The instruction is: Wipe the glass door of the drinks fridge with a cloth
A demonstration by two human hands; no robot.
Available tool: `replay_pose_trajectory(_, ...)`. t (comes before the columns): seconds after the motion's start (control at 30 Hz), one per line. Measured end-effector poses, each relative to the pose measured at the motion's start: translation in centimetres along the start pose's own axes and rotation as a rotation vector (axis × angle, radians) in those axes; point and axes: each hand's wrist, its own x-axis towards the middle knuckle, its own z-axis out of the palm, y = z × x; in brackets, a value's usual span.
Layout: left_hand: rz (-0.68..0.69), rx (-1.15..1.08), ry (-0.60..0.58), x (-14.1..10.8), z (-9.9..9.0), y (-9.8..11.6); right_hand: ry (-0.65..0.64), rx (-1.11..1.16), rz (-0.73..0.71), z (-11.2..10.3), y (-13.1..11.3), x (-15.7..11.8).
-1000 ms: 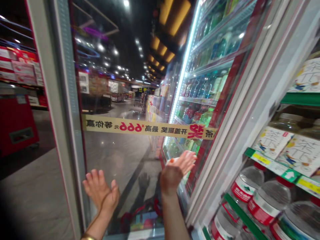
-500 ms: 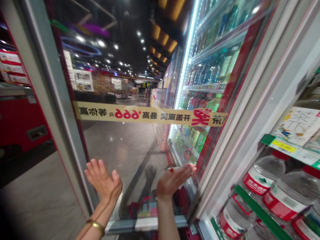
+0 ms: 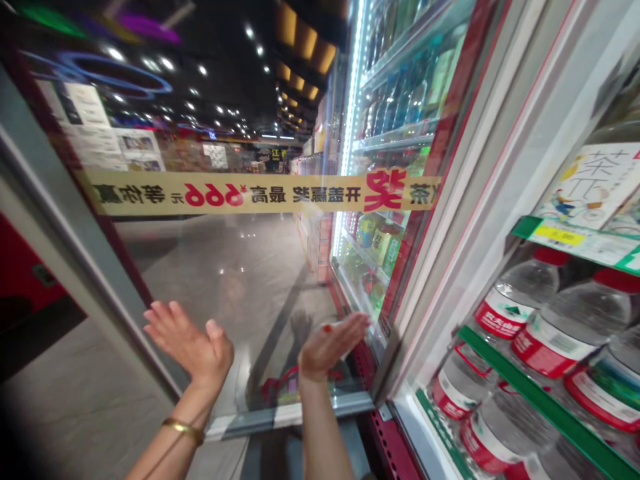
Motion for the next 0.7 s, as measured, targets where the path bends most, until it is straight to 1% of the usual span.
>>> replay_pose_trajectory(0.07, -0.013, -0.005, -0.012, 0.1, -0.1, -0.2, -0.053, 0.078, -0.134, 1.0, -3.8, -3.6)
replay_pose_trajectory(0.1, -0.021, -0.006, -0.029, 0.1, -0.2, -0.4, -0.090, 0.122, -0.207, 1.3, -5.0, -5.3)
replay_pose_trajectory(0.13, -0.031, -0.008, -0.048, 0.1, -0.3, -0.6, -0.117, 0.157, -0.255, 1.4, -5.4, -6.6)
replay_pose_trajectory(0.17, -0.038, -0.013, -0.065, 0.2, -0.4, -0.8, -0.126, 0.176, -0.263, 1.4, -4.9, -7.5)
replay_pose_trajectory(0.2, -0.038, -0.017, -0.077, 0.2, -0.4, -0.9, -0.114, 0.178, -0.231, 1.3, -3.5, -7.8)
replay_pose_trajectory(0.3, -0.020, -0.004, -0.069, 0.2, -0.5, -0.8, -0.029, 0.130, 0.009, 1.2, 3.0, -6.8)
replay_pose_trajectory(0.33, -0.014, 0.007, -0.055, 0.2, -0.4, -0.7, -0.003, 0.113, 0.086, 1.4, 4.6, -6.3)
replay_pose_trajectory(0.37, -0.012, 0.018, -0.042, 0.3, -0.4, -0.5, 0.014, 0.100, 0.148, 1.7, 5.5, -6.0)
replay_pose_trajectory(0.4, -0.016, 0.028, -0.033, 0.3, -0.3, -0.4, 0.022, 0.092, 0.194, 2.2, 5.4, -6.1)
replay_pose_trajectory(0.43, -0.016, 0.032, -0.027, 0.4, -0.3, -0.3, 0.025, 0.089, 0.225, 2.8, 4.5, -6.6)
replay_pose_trajectory(0.5, -0.002, 0.029, -0.024, 0.6, -0.3, -0.2, 0.010, 0.102, 0.241, 4.0, 1.0, -8.4)
replay_pose_trajectory(0.53, 0.009, 0.025, -0.024, 0.6, -0.4, -0.3, -0.014, 0.124, 0.200, 4.5, -0.9, -9.6)
replay_pose_trajectory(0.57, 0.023, 0.022, -0.026, 0.7, -0.5, -0.4, -0.046, 0.155, 0.121, 4.8, -2.5, -10.6)
replay_pose_trajectory(0.6, 0.041, 0.019, -0.028, 0.8, -0.6, -0.5, -0.079, 0.190, 0.024, 5.0, -3.5, -11.5)
replay_pose_trajectory(0.63, 0.055, 0.019, -0.031, 0.8, -0.7, -0.6, -0.107, 0.219, -0.062, 5.0, -3.8, -12.1)
replay_pose_trajectory(0.67, 0.064, 0.021, -0.036, 0.9, -0.8, -0.7, -0.126, 0.235, -0.115, 4.8, -3.3, -12.5)
replay_pose_trajectory(0.7, 0.069, 0.024, -0.042, 0.9, -0.9, -0.8, -0.132, 0.235, -0.121, 4.4, -2.2, -12.5)
